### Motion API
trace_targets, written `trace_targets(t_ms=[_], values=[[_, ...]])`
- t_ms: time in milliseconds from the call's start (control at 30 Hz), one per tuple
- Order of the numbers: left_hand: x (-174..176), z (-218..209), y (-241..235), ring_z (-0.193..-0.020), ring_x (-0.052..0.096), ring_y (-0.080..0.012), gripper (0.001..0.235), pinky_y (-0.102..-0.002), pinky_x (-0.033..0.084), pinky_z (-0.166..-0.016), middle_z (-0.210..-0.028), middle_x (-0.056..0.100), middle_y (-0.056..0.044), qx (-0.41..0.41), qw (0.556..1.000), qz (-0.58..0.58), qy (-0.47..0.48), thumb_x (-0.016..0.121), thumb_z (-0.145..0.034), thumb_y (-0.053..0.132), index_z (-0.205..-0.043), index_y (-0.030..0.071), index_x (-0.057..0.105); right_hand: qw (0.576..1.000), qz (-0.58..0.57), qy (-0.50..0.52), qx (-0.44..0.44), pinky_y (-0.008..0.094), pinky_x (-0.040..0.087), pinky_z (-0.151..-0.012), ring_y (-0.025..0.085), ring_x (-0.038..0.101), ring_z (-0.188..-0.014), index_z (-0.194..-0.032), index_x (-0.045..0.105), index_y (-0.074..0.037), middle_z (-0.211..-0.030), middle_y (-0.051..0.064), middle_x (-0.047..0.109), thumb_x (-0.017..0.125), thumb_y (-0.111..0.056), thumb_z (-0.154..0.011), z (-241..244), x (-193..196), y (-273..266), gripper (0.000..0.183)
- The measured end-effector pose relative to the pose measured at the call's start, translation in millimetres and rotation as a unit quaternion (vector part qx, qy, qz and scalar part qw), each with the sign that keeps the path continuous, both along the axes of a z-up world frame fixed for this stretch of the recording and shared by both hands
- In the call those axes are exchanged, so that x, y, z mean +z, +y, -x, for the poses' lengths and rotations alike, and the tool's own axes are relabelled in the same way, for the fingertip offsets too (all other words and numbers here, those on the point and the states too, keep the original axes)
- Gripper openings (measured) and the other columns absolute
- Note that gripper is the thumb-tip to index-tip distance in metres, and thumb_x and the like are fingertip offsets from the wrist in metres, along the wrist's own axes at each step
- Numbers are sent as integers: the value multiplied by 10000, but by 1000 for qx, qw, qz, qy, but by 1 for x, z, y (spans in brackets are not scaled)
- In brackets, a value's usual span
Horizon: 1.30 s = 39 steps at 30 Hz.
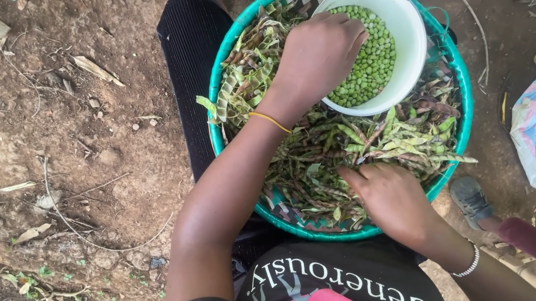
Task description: A person sitting on the ground shells peas from their pods into a small bowl placed inside a larger basket.
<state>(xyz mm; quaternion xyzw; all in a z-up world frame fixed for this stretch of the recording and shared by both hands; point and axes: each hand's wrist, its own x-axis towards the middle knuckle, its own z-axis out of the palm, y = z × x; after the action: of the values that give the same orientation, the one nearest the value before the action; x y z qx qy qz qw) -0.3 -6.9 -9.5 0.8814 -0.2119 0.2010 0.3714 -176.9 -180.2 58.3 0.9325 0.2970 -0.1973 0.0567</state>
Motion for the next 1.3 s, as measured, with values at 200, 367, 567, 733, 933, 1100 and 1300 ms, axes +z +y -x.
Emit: trace_targets(t_ms=[200, 367, 567, 733, 933, 1100, 1300], values=[[-7, -1, -1, -696, 666, -265, 146, -403, 546, -620, -814, 717, -47, -4, 1000, 0, 4, 695, -931, 195, -858, 72, 722, 995, -27, -3, -98, 354, 540, -662, 167, 618, -683, -1279, 746, -232, -797, -17, 647, 728, -124, -831, -7, 10, -16, 462], [-6, -1, -1, -696, 671, -266, 163, -412, 543, -633, -791, 702, -51, -5, 1000, 4, -2, 698, -938, 206, -845, 75, 722, 984, -120, -30, -127, 332, 494, -590, 152, 594, -635, -1117, 807, -218, -805, -37, 651, 775, -152, -873, -8, 11, -29, 255], [-3, -1, 1, -701, 676, -257, 160, -399, 550, -636, -799, 704, -42, -2, 1000, -3, -6, 696, -944, 194, -843, 73, 721, 995, 16, 66, -75, 325, 624, -701, 169, 743, -781, -1173, 726, -194, -980, -14, 774, 691, -380, -939, 5, 13, -36, 300], [5, 1, 1, -687, 670, -251, 144, -396, 543, -631, -786, 709, -50, -5, 1000, 0, -11, 696, -937, 181, -836, 84, 731, 988, 58, 101, -101, 403, 626, -781, 222, 748, -844, -1183, 731, -149, -970, 4, 745, 719, -316, -886, 7, 20, -27, 341], [40, 18, -2, -743, 673, -258, 154, -403, 538, -652, -840, 709, -46, -23, 1000, 6, 0, 678, -972, 225, -940, 95, 754, 981, -48, 90, -166, 378, 552, -624, 181, 694, -669, -1040, 747, -232, -894, -60, 727, 713, -349, -923, 2, 26, -44, 169], [79, 44, 11, -845, 797, -355, 292, -442, 647, -737, -894, 783, -188, -210, 952, 208, 82, 542, -1100, 225, -1101, 41, 768, 839, -382, 151, -357, 352, 570, -639, 188, 687, -720, -1023, 817, -106, -751, 73, 743, 699, -232, -995, -30, 12, -88, 175], [44, 59, 9, -991, 758, -311, 339, -416, 642, -837, -1020, 755, -121, -114, 974, 197, -20, 525, -1134, 336, -1240, 91, 734, 666, -638, 208, -326, 200, 362, -563, 91, 514, -674, -876, 644, 37, -707, 55, 453, 633, -153, -975, -105, -15, -62, 214]])
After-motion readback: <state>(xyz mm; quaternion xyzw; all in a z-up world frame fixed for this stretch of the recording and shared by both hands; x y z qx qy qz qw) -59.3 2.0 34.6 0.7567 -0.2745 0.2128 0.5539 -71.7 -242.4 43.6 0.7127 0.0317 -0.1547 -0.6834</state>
